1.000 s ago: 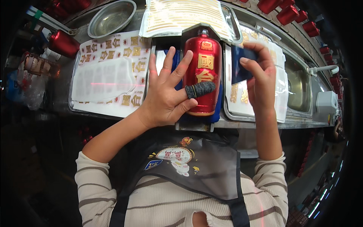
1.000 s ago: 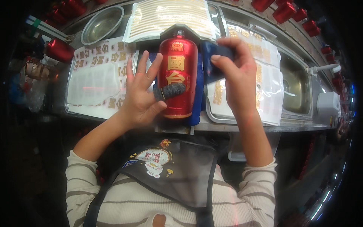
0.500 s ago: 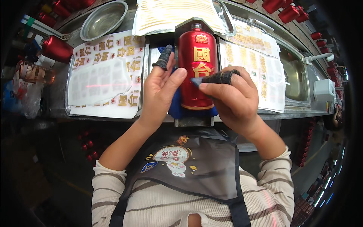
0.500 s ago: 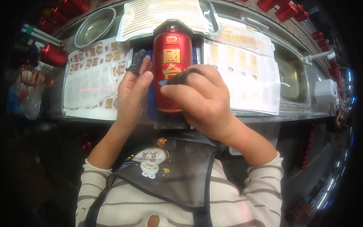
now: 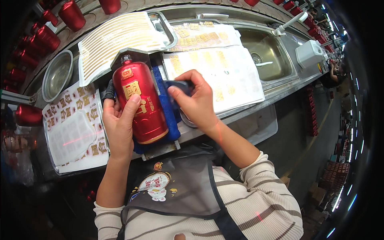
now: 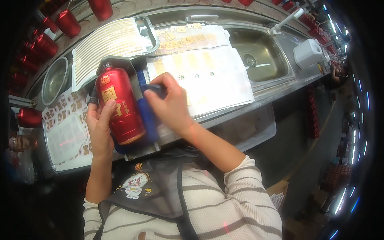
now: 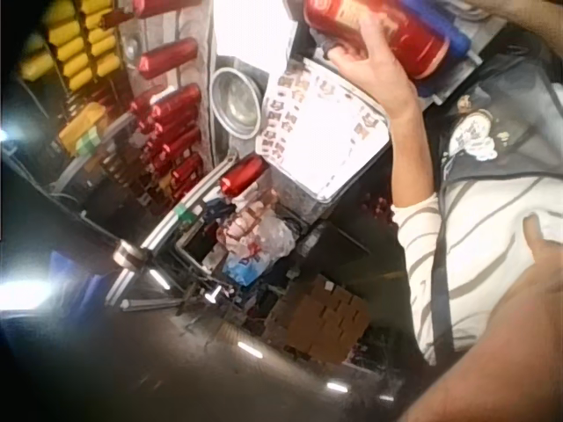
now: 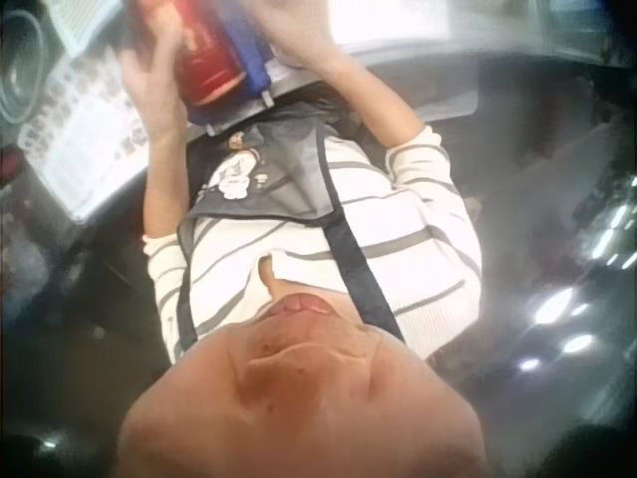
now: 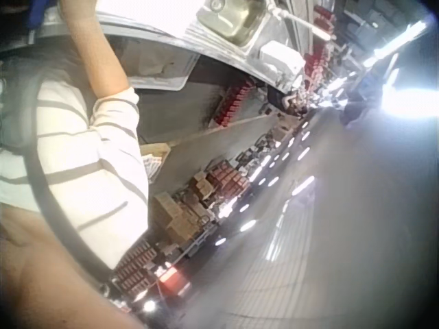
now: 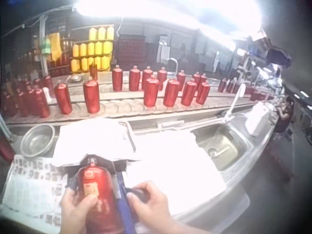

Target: The person applies gold stickers to red cylindrical containers, smoothing each label with a cloth and rotating the container to align the design. The person handles multiple containers one at a time, placing finished units on a nearby rack.

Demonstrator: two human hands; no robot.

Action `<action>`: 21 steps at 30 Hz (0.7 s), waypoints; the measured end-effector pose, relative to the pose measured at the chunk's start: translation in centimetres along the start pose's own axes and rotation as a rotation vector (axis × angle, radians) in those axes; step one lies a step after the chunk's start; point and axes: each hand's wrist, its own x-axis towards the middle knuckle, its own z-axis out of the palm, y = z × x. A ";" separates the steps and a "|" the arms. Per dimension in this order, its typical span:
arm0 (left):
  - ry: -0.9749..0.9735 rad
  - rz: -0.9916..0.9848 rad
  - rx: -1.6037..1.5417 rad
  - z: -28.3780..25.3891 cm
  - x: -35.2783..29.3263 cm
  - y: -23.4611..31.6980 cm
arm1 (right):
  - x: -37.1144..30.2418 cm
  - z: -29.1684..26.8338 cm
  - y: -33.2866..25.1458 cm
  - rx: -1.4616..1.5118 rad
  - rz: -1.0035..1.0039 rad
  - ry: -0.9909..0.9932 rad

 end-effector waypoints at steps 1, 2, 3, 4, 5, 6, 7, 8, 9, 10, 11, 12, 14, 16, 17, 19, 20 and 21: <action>0.007 -0.004 0.004 0.1 -0.1 0.1 | 0.5 -1.0 -0.1 0.064 0.062 0.028; 0.000 -0.011 0.014 0.1 0.0 0.2 | -0.2 -1.4 -1.0 0.018 0.054 -0.044; -0.007 -0.018 0.024 -0.1 0.2 0.4 | -0.5 -1.3 -1.0 0.095 -0.077 -0.175; -0.015 -0.032 0.039 -0.3 0.0 0.4 | -0.5 -1.9 -1.3 -0.065 -0.143 -0.231; -0.015 -0.014 0.034 -0.6 0.0 0.3 | -0.4 -2.9 -1.5 -0.228 -0.210 -0.284; -0.014 0.003 0.030 -1.0 -0.2 0.0 | 0.2 -4.5 -0.2 -0.277 -0.066 -0.140; -0.022 0.021 0.017 -1.4 -0.3 -0.2 | 0.9 -7.0 1.6 -0.332 0.075 0.012; -0.016 0.006 -0.002 -2.1 -0.5 -0.2 | 1.4 -10.8 2.6 -0.398 0.078 0.089; 0.002 0.013 -0.029 -2.7 -0.7 -0.4 | 1.3 -14.4 2.9 -0.465 0.086 0.171; 0.037 0.020 -0.047 -3.5 -1.1 -0.6 | 1.3 -15.8 1.1 -0.700 0.183 0.193; 0.071 0.026 -0.065 -4.0 -1.5 -0.7 | 1.2 -16.1 -0.6 -0.939 0.279 0.213; 0.119 0.004 -0.016 -4.0 -1.9 -0.3 | 1.3 -16.0 -0.5 -1.094 0.271 0.214; 0.128 -0.023 -0.025 -4.1 -1.8 -0.5 | 1.2 -16.3 -0.4 -1.401 0.258 0.240; 0.141 -0.052 -0.052 -4.5 -1.8 -0.9 | 1.9 -18.6 -0.2 -1.426 0.226 0.329; 0.147 -0.052 -0.048 -4.5 -1.8 -0.9 | 2.4 -20.4 0.1 -1.435 0.204 0.371; 0.158 -0.059 -0.042 -4.5 -1.8 -0.8 | 3.6 -25.6 0.7 -1.376 0.176 0.317; 0.150 -0.055 -0.040 -4.7 -1.7 -0.8 | 3.9 -27.5 1.0 -1.034 0.252 0.293; 0.145 -0.051 -0.039 -5.1 -1.5 -1.0 | 4.3 -28.8 1.5 -0.691 0.317 0.263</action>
